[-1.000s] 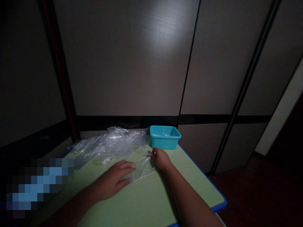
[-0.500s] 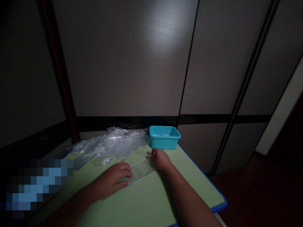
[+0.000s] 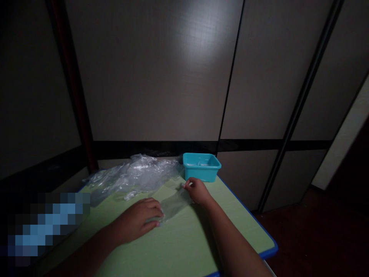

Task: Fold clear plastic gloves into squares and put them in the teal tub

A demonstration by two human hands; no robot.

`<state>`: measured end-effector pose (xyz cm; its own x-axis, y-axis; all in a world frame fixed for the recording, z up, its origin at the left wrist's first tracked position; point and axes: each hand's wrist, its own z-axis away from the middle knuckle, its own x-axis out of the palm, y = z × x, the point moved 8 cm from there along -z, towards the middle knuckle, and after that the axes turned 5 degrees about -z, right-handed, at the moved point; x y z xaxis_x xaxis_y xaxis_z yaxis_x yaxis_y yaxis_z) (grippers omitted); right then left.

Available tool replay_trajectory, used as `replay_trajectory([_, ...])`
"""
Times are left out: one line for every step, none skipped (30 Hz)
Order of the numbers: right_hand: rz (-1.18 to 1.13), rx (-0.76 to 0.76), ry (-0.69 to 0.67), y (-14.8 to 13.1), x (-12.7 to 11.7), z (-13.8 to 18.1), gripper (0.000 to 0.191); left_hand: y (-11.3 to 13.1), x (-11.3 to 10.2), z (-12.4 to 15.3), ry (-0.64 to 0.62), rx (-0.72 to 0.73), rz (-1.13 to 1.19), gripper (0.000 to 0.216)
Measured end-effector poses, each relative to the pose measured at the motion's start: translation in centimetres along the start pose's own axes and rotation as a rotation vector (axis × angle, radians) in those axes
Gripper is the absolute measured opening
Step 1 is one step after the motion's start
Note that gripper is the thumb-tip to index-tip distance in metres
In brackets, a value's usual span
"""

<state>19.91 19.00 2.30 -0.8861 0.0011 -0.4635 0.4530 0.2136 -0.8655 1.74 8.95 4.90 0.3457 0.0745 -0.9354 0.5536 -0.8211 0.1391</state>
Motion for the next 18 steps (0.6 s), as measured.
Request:
replay_trajectory([-0.038,0.010,-0.008,-0.2,0.1,0.1,0.027,0.1,0.0,0.0,0.003,0.000,0.001,0.018])
replay_trajectory([-0.072,0.017,-0.015,-0.4,0.2,0.2,0.028,0.1,0.0,0.0,0.006,-0.001,0.003,0.019])
replay_trajectory([-0.103,0.021,-0.021,-0.6,0.3,0.3,0.030,0.2,-0.1,0.0,0.010,-0.001,0.006,0.019])
replay_trajectory([-0.131,0.024,-0.027,-0.9,0.3,0.4,0.031,0.2,-0.1,0.0,0.013,-0.002,0.009,0.019])
replay_trajectory([-0.155,0.025,-0.032,-1.1,0.4,0.5,0.031,0.3,-0.1,0.0,0.015,-0.003,0.013,0.019])
replay_trajectory([-0.176,0.025,-0.037,-1.3,0.5,0.6,0.032,0.3,0.0,0.0,0.016,-0.004,0.016,0.020])
replay_trajectory([-0.191,0.025,-0.042,-1.4,0.5,0.6,0.032,0.4,0.1,0.1,0.013,-0.004,0.020,0.021])
replay_trajectory([-0.213,0.026,-0.047,-1.5,0.6,0.6,0.032,0.3,0.2,0.1,0.010,-0.004,0.025,0.022])
replay_trajectory([-0.242,0.026,-0.052,-1.6,0.6,0.6,0.032,0.3,0.4,0.1,0.004,-0.003,0.030,0.024])
replay_trajectory([-0.274,0.027,-0.055,-1.6,0.6,0.6,0.033,0.2,0.6,0.1,-0.002,-0.002,0.033,0.026])
replay_trajectory([-0.306,0.027,-0.056,-1.6,0.7,0.5,0.033,0.1,0.8,0.2,-0.008,-0.002,0.035,0.028])
replay_trajectory([-0.336,0.026,-0.055,-1.6,0.7,0.5,0.034,0.0,1.0,0.2,-0.012,-0.001,0.034,0.029])
replay_trajectory([-0.362,0.025,-0.052,-1.5,0.7,0.4,0.034,0.0,1.1,0.2,-0.016,0.001,0.031,0.030])
replay_trajectory([-0.379,0.023,-0.051,-1.5,0.7,0.4,0.034,0.0,1.3,0.3,-0.020,0.007,0.028,0.032])
replay_trajectory([-0.391,0.021,-0.050,-1.4,0.7,0.3,0.034,0.0,1.4,0.3,-0.022,0.015,0.024,0.033])
replay_trajectory([-0.407,0.019,-0.051,-1.3,0.8,0.3,0.035,0.1,1.4,0.3,-0.023,0.024,0.021,0.034])
replay_trajectory([-0.424,0.016,-0.052,-1.3,0.8,0.3,0.035,0.2,1.4,0.2,-0.022,0.033,0.019,0.035])
replay_trajectory([-0.441,0.014,-0.054,-1.3,0.8,0.2,0.035,0.3,1.4,0.2,-0.018,0.040,0.017,0.035])
